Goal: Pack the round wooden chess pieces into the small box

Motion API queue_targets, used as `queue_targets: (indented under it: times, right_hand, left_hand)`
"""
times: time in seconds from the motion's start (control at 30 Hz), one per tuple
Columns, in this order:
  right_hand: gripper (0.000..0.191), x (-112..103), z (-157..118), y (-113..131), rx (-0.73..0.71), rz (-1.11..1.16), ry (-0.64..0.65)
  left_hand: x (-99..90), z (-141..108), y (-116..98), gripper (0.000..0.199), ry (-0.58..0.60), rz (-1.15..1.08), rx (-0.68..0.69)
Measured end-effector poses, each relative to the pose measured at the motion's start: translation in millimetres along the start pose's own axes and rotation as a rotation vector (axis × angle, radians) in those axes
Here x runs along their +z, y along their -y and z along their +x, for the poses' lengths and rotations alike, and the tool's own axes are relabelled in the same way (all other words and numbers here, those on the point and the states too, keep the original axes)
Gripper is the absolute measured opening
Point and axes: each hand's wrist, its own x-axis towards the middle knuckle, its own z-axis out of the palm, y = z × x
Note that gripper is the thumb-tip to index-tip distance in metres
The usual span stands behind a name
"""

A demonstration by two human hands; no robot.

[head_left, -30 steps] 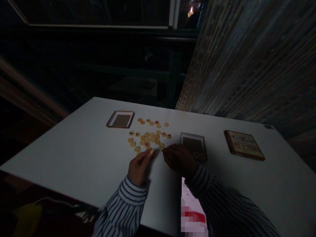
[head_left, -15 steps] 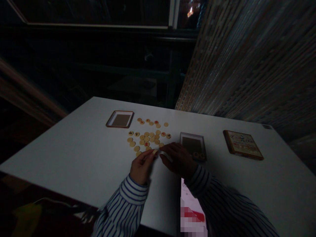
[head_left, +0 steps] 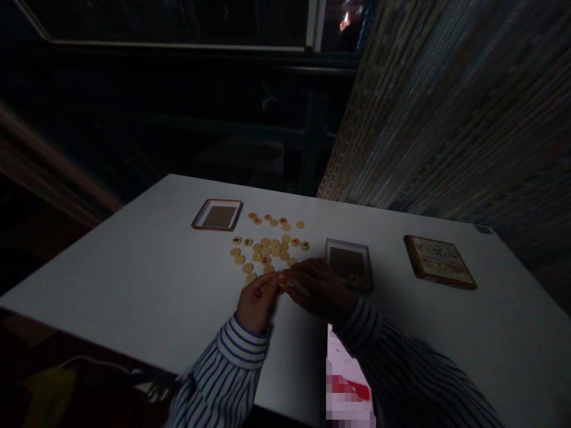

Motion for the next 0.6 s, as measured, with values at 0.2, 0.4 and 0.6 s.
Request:
queue_targets:
  times: [0.2, 0.4, 0.6]
  right_hand:
    - [0.022, -1.9, 0.7, 2.0, 0.022, 0.005, 0.028]
    - [0.017, -1.2, 0.3, 0.0, 0.084, -0.003, 0.018]
    - [0.020, 1.3, -2.0, -5.6, 0.200, -0.080, 0.126]
  left_hand:
    - [2.7, -1.7, -7.3, 0.033, -0.029, 0.057, 0.028]
    - [0.4, -2.1, -6.4, 0.034, -0.147, 0.037, 0.052]
    - [-4.2, -3.5, -10.4, 0.029, -0.304, 0.068, 0.125]
